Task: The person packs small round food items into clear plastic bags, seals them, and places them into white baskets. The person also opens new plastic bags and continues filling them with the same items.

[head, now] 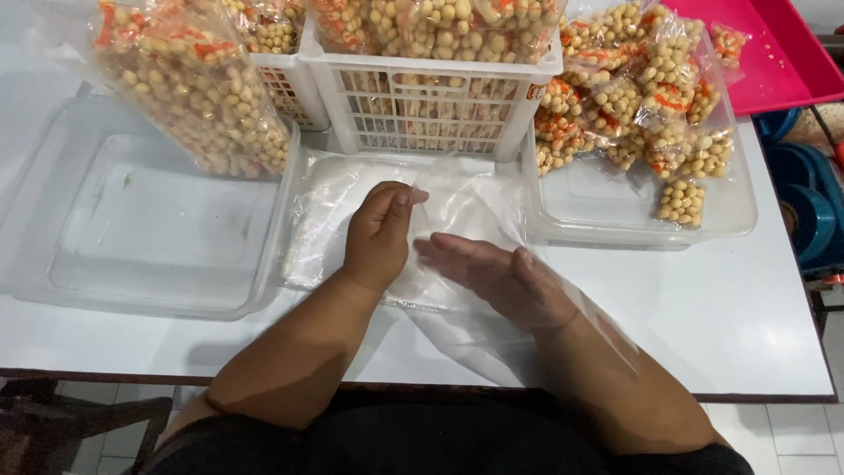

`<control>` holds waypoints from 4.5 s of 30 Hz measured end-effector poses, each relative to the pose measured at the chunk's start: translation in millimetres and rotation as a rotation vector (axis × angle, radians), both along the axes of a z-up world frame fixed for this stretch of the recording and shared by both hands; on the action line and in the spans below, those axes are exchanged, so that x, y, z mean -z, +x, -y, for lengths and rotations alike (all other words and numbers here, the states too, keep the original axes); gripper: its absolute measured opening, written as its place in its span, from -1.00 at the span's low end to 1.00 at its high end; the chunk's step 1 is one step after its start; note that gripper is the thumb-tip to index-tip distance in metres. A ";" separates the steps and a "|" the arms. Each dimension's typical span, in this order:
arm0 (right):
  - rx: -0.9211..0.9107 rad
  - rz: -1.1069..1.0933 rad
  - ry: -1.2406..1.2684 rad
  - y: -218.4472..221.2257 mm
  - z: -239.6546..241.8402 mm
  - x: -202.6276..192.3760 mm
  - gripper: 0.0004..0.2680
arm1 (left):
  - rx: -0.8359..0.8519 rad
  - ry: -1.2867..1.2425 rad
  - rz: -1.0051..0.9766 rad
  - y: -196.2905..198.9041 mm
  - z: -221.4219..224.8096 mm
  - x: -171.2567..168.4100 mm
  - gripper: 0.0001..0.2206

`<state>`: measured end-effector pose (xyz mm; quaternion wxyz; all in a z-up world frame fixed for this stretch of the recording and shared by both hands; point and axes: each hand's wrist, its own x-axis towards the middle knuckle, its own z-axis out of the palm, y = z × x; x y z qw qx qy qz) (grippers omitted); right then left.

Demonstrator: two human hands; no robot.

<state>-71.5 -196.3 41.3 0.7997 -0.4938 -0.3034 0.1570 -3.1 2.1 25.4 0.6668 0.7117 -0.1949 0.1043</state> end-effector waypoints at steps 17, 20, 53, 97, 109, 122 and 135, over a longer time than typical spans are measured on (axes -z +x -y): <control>0.348 0.034 -0.685 4.4 -4.1 -52.0 -0.16 | -0.037 0.312 0.753 -9.1 10.0 5.3 -0.21; 0.319 0.179 -0.696 7.6 -2.8 -57.9 -0.37 | 0.023 0.383 0.857 -15.4 13.6 9.9 -0.20; 0.210 0.017 -0.697 -5.0 -1.1 -41.7 -0.44 | -0.300 0.434 0.837 30.8 1.3 49.1 -0.80; 1.440 0.029 -1.151 46.3 165.2 -23.2 -0.54 | -0.352 0.129 0.169 28.3 -13.5 13.6 -0.81; 0.912 -0.259 -1.668 61.4 164.9 -12.5 -0.61 | -0.332 0.134 0.161 25.7 -12.4 13.5 -0.81; 0.431 0.114 0.290 33.1 181.7 17.7 -0.51 | -0.431 0.153 0.209 31.4 -15.5 14.1 -0.83; 0.980 0.429 -0.786 -2.2 99.9 -54.3 -0.66 | -0.381 0.158 0.176 25.2 -11.4 8.5 -0.86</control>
